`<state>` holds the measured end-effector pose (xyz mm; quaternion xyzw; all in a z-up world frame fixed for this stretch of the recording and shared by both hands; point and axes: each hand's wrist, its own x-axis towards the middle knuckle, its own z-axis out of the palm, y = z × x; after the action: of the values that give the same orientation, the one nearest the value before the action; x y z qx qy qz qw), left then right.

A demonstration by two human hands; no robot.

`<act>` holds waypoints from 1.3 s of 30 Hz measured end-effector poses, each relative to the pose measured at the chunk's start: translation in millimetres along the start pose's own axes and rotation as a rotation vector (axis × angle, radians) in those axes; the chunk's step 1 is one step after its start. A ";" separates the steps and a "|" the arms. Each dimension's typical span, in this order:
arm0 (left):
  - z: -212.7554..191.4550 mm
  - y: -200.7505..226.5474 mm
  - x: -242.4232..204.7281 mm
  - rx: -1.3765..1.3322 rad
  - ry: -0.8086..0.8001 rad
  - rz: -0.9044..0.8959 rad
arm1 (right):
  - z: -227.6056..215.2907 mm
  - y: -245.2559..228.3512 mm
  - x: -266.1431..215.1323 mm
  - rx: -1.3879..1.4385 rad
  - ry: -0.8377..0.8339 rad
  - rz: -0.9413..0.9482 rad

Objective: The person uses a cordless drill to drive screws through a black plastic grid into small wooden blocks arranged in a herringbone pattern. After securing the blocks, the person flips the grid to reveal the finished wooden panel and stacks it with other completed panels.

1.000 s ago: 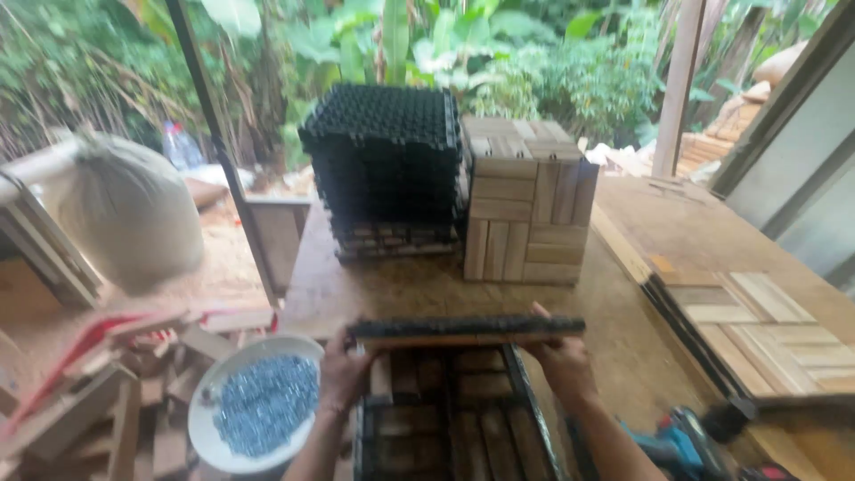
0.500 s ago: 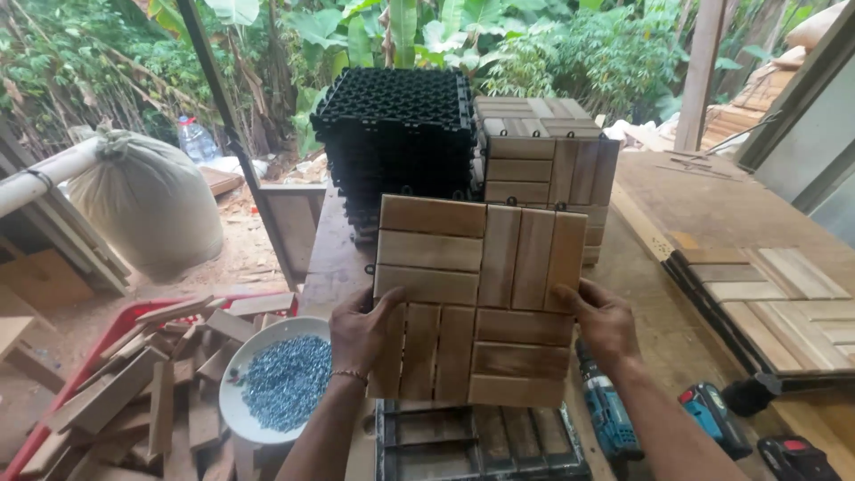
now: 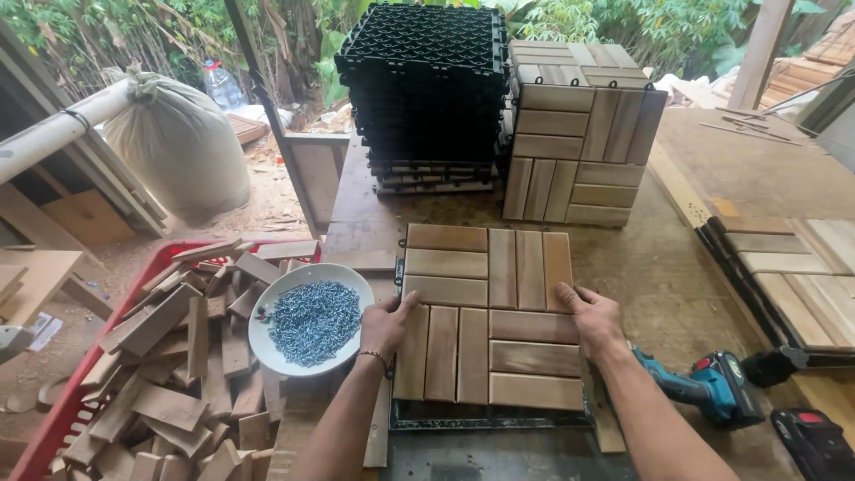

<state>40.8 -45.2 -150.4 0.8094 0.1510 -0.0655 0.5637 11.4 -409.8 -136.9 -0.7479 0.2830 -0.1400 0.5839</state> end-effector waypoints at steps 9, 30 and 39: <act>0.5 15.0 -31.7 0.051 0.014 0.049 | 11.7 53.7 36.3 -0.158 -0.036 0.078; 14.9 -6.2 -105.6 0.659 -0.108 0.246 | -18.5 -49.2 -113.5 -0.498 -0.389 -0.026; 10.0 -48.1 -125.9 0.604 -0.059 0.461 | -27.8 -23.4 -130.7 -0.523 -0.444 -0.060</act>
<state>-92.9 -60.6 -162.1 0.9495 -0.0773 -0.0017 0.3039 -102.2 -351.5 -91.1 -0.8926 0.1532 0.0863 0.4152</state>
